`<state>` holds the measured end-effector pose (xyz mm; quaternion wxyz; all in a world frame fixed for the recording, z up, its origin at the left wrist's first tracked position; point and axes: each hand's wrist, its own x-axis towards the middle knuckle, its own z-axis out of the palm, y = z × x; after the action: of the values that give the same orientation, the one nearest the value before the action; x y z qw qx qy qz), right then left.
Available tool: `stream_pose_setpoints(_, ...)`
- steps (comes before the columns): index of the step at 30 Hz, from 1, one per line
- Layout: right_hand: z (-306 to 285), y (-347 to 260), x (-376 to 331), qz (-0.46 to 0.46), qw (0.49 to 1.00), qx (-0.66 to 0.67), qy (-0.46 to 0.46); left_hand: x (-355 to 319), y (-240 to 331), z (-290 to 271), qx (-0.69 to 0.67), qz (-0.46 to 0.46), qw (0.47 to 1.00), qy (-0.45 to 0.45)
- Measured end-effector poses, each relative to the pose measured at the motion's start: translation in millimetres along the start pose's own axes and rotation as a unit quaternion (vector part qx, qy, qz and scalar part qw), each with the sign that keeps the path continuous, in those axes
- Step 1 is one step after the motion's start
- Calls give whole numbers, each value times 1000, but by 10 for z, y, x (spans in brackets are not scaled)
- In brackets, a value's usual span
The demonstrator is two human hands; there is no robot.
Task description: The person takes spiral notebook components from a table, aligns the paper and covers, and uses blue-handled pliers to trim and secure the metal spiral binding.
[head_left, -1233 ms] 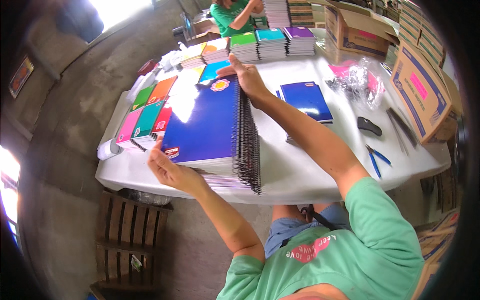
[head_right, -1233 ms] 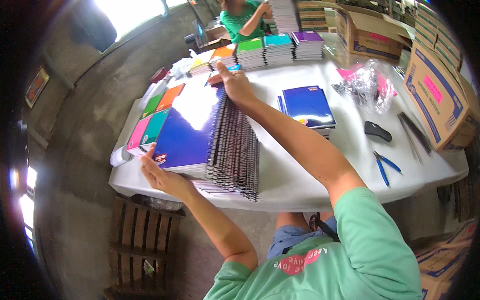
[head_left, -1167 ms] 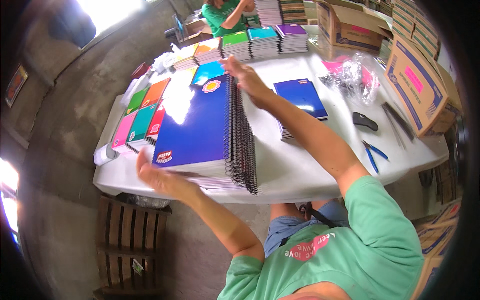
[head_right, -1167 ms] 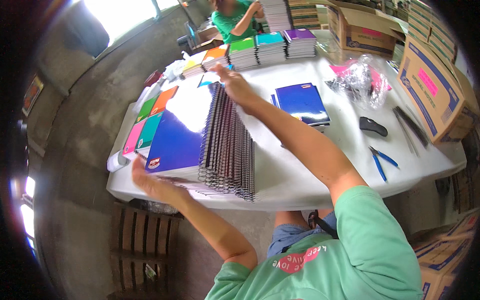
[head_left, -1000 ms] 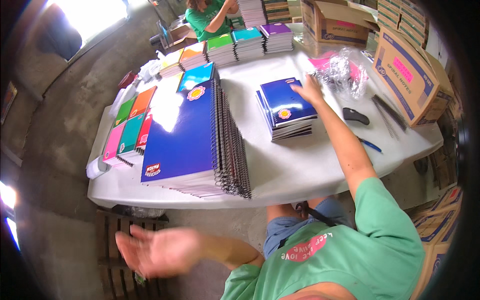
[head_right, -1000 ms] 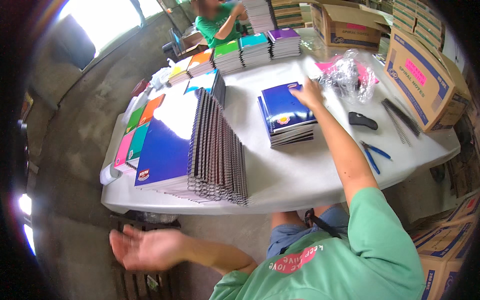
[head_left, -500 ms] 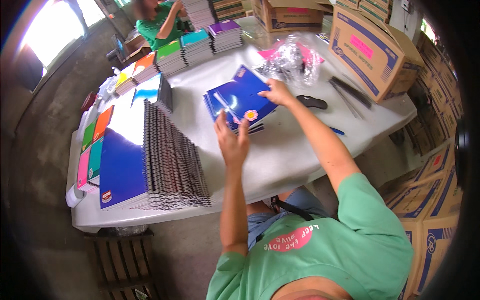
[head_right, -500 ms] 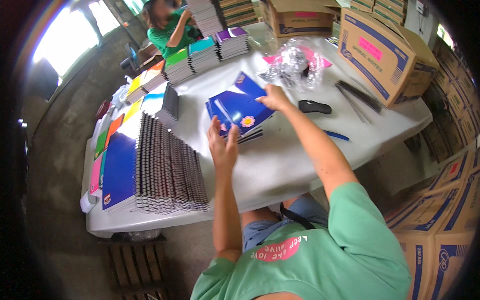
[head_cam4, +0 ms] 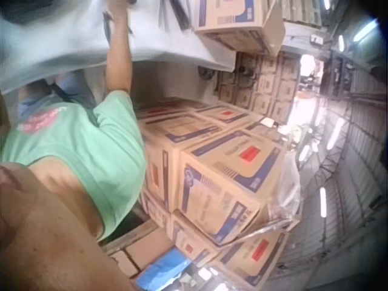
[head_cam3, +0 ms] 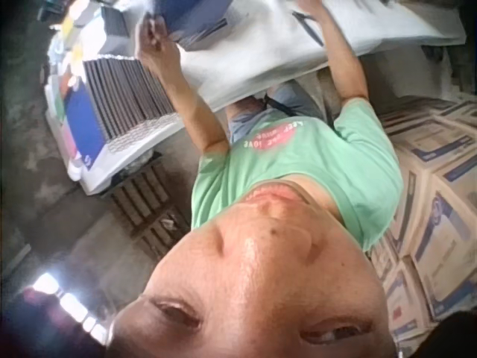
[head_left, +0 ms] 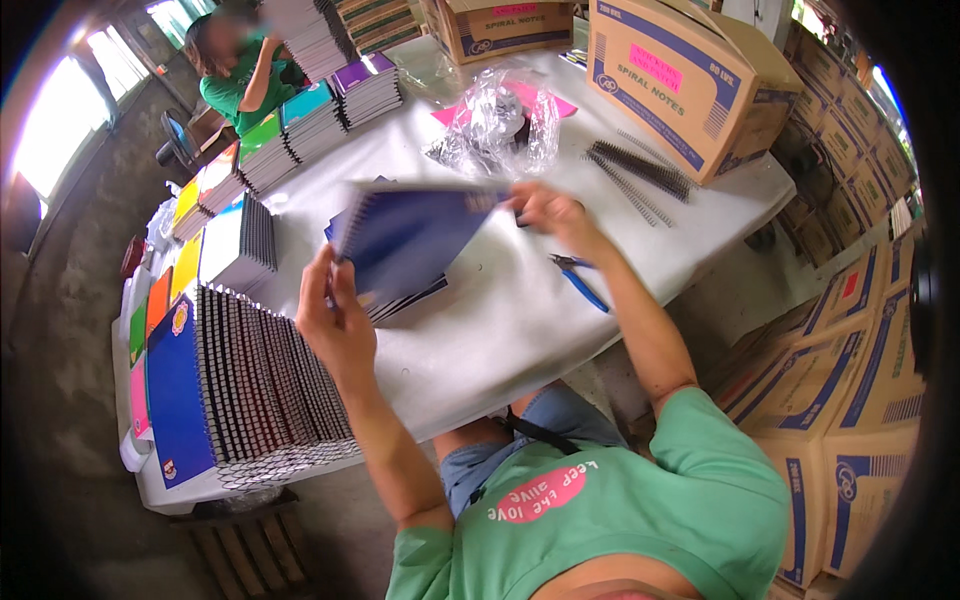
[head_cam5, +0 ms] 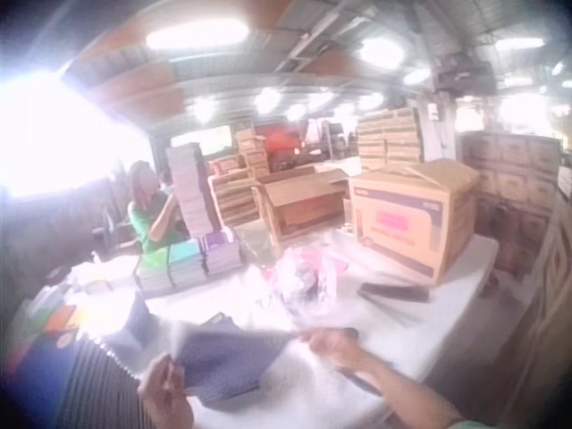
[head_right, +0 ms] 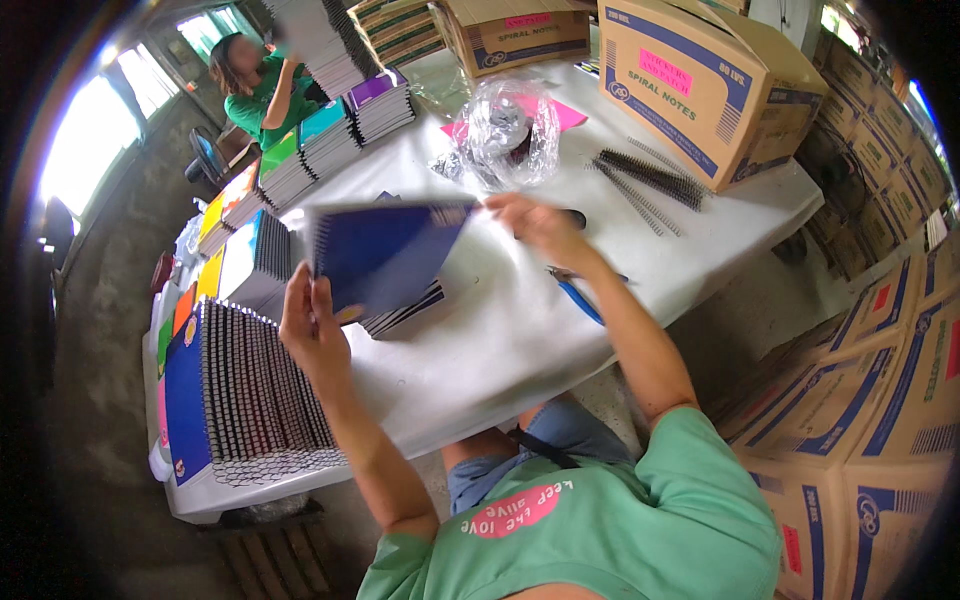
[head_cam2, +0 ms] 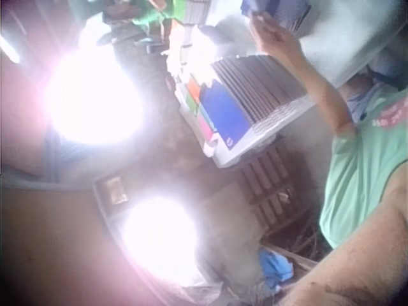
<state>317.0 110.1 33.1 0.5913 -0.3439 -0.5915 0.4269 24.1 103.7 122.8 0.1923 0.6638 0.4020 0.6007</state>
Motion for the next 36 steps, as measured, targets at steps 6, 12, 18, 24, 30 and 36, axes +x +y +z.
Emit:
stream_pose_setpoints(6,-1718,523,-5,148,638,-721,227,-466,281,-121,328,197,912,-149)
stream_pose_setpoints(12,-1988,571,267,141,597,-785,91,-1005,-80,22,365,181,904,-128)
stream_pose_setpoints(18,-1863,-4,574,-144,600,-783,78,-961,-220,19,338,227,907,-112)
stream_pose_setpoints(24,-441,-953,220,-233,751,-612,87,-842,-243,-50,329,212,908,-150)
stream_pose_setpoints(30,483,-748,-548,-3,945,-326,-27,-900,-360,-36,344,240,900,-120)
stream_pose_setpoints(36,599,-635,-417,-23,950,-306,-63,-883,-373,-25,326,241,907,-113)
